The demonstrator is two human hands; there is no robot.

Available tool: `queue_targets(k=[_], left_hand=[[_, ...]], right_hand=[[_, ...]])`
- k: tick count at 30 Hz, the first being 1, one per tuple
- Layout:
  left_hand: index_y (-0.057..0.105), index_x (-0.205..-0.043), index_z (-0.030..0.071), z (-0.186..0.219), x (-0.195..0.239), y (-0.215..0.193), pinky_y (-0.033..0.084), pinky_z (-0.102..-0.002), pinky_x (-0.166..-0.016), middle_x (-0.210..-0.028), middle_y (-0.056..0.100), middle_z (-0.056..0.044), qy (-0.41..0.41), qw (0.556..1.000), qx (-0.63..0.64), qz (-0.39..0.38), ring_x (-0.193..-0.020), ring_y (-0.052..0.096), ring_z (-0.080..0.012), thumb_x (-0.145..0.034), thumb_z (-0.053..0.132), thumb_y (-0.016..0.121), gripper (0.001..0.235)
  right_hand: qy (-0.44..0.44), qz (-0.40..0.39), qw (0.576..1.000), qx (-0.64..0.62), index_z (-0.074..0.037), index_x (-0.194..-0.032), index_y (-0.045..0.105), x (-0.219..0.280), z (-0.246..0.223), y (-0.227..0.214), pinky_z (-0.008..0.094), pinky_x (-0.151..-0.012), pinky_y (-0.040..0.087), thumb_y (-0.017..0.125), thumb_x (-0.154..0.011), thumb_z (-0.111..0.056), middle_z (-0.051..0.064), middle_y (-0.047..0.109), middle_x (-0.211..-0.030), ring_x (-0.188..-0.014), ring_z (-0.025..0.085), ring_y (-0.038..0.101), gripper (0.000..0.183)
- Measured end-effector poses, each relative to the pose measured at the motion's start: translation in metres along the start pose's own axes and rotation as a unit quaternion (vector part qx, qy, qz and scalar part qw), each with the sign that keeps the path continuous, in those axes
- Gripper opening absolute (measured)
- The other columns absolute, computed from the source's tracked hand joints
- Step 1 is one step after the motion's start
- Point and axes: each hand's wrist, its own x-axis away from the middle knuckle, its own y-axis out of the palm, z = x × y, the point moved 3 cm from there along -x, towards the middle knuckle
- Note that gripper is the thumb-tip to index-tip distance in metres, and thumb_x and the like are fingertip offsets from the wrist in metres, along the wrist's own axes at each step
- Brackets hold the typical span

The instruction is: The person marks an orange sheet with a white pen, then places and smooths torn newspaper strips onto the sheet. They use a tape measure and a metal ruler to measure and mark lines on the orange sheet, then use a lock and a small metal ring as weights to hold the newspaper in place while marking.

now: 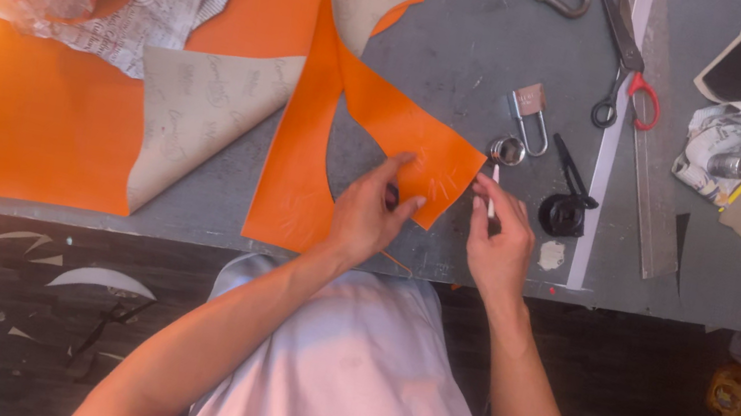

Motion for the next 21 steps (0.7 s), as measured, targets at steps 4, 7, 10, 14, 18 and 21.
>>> queue_targets(k=[4, 7, 10, 14, 18, 21], left_hand=[[0.070, -0.121, 0.009, -0.006, -0.015, -0.001, 0.051, -0.032, -0.064, -0.073, 0.059, -0.005, -0.002, 0.994, 0.092, 0.053, -0.066, 0.057, -0.0157, -0.088, 0.011, 0.074, 0.034], [0.074, -0.119, 0.008, -0.018, -0.015, -0.030, 0.044, -0.035, -0.060, -0.073, 0.052, -0.007, -0.003, 0.995, 0.085, 0.055, -0.065, 0.048, -0.0175, -0.089, 0.005, 0.069, 0.030], [0.073, -0.119, 0.008, -0.027, -0.002, -0.067, 0.047, -0.037, -0.066, -0.081, 0.056, -0.011, -0.009, 0.999, 0.005, 0.039, -0.071, 0.054, -0.0217, -0.087, 0.002, 0.068, 0.032], [0.067, -0.126, 0.007, -0.022, 0.016, -0.085, 0.052, -0.038, -0.083, -0.102, 0.063, -0.014, 0.058, 0.995, -0.050, 0.068, -0.092, 0.063, -0.0279, -0.085, -0.003, 0.064, 0.043], [0.063, -0.123, 0.005, -0.017, 0.032, -0.073, 0.053, -0.039, -0.091, -0.111, 0.064, -0.015, 0.130, 0.986, 0.007, 0.109, -0.104, 0.064, -0.0315, -0.086, -0.007, 0.060, 0.039], [0.067, -0.111, 0.006, -0.021, 0.040, -0.061, 0.053, -0.040, -0.088, -0.108, 0.063, -0.016, 0.116, 0.986, -0.041, 0.109, -0.104, 0.065, -0.0356, -0.089, -0.006, 0.062, 0.025]], right_hand=[[-0.084, -0.003, 0.996, -0.001, -0.004, -0.130, 0.069, -0.007, -0.001, 0.001, 0.035, -0.093, 0.055, 0.066, -0.097, 0.004, 0.010, 0.075, -0.117, -0.111, 0.023, 0.070, 0.034], [-0.096, -0.025, 0.995, -0.021, -0.003, -0.127, 0.070, -0.015, 0.001, 0.006, 0.035, -0.095, 0.055, 0.068, -0.097, 0.004, 0.010, 0.076, -0.114, -0.110, 0.024, 0.071, 0.032], [-0.119, -0.045, 0.991, -0.035, -0.004, -0.124, 0.071, -0.013, -0.004, 0.017, 0.035, -0.094, 0.055, 0.069, -0.095, 0.004, 0.010, 0.076, -0.112, -0.107, 0.025, 0.071, 0.030], [-0.149, -0.087, 0.983, -0.056, -0.002, -0.121, 0.072, -0.012, -0.016, 0.029, 0.035, -0.089, 0.055, 0.070, -0.094, 0.002, 0.011, 0.076, -0.108, -0.102, 0.026, 0.070, 0.027], [-0.201, -0.105, 0.971, -0.070, -0.001, -0.117, 0.072, 0.000, -0.030, 0.032, 0.035, -0.084, 0.055, 0.071, -0.096, 0.001, 0.012, 0.075, -0.105, -0.095, 0.025, 0.070, 0.021], [-0.173, -0.113, 0.974, -0.094, 0.000, -0.120, 0.072, 0.006, -0.030, 0.036, 0.033, -0.079, 0.055, 0.067, -0.099, 0.002, 0.012, 0.074, -0.100, -0.091, 0.023, 0.071, 0.021]])
